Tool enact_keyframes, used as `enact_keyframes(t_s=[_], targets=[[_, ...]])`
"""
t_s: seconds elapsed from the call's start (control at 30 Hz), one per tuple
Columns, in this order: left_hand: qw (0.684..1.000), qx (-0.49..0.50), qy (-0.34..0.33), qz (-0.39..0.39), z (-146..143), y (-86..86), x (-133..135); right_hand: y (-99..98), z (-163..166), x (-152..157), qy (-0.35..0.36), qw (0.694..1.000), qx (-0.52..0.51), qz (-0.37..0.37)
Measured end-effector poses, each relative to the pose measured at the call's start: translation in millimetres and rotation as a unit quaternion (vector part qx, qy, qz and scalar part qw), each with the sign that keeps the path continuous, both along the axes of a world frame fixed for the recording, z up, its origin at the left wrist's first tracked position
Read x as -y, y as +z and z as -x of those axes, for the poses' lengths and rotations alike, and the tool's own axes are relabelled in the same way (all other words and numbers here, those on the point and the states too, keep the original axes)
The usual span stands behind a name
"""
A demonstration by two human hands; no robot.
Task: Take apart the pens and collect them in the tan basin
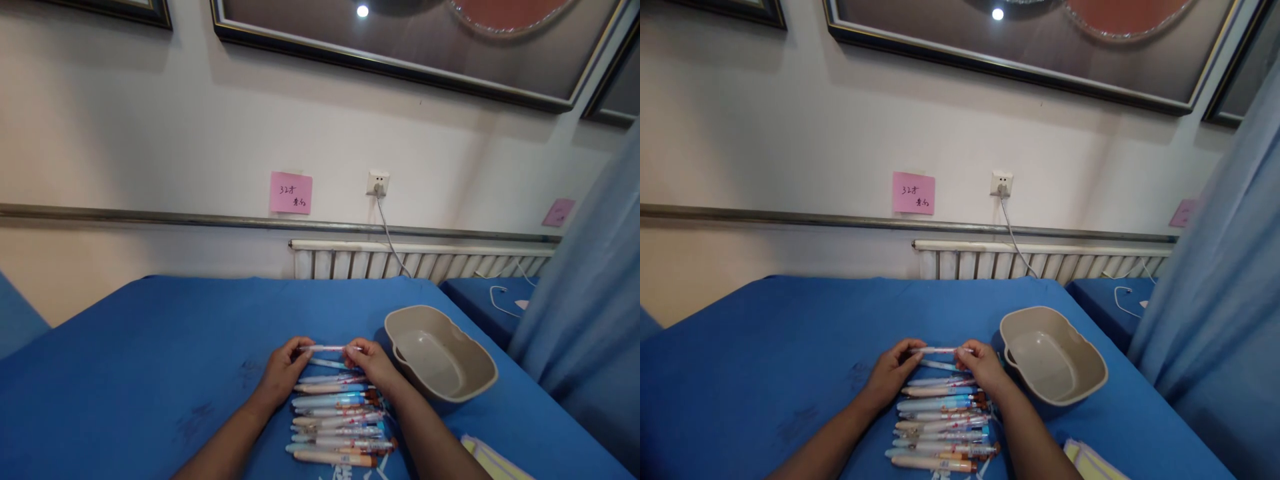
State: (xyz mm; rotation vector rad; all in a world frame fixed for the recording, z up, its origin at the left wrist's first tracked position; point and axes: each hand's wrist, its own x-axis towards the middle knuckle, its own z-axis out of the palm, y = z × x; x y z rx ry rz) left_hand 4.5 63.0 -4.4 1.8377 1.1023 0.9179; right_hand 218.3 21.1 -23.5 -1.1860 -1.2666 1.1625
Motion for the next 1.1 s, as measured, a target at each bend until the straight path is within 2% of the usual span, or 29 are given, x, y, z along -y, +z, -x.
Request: enact_keyframes(t_s=[0.23,0.53,0.73,0.83,0.93,1.0,1.1], targets=[[0.997,-0.022,0.064,0.034,3,1.7,-6,2.5,0,1,-0.020,1.000,-0.020,0.006],[0.992,0.043,0.122,0.011,10,-4.1,-17,-14.4,-12,-10,-0.112,0.993,-0.020,0.032],[0.997,0.018,0.078,0.007,8,-8.9,-16,-17.3,-8,-12,-0.147,0.989,-0.017,0.018],[0.999,-0.021,0.024,0.014,6,-9.2,-13,-17.4,-2,-10,-0.087,0.996,-0.022,0.007],[0.998,-0.053,-0.013,0.003,5,-7.2,-10,-20.7,3,-9,-0.043,0.999,0.032,0.007],[0.998,-0.067,-0.017,-0.003,7,-5.1,-9,-23.5,4,-9,-0.048,0.996,0.070,0.004],[0.997,-0.079,0.025,0.004,12,-2.5,-12,-26.4,4,-10,-0.057,0.995,0.087,0.000]])
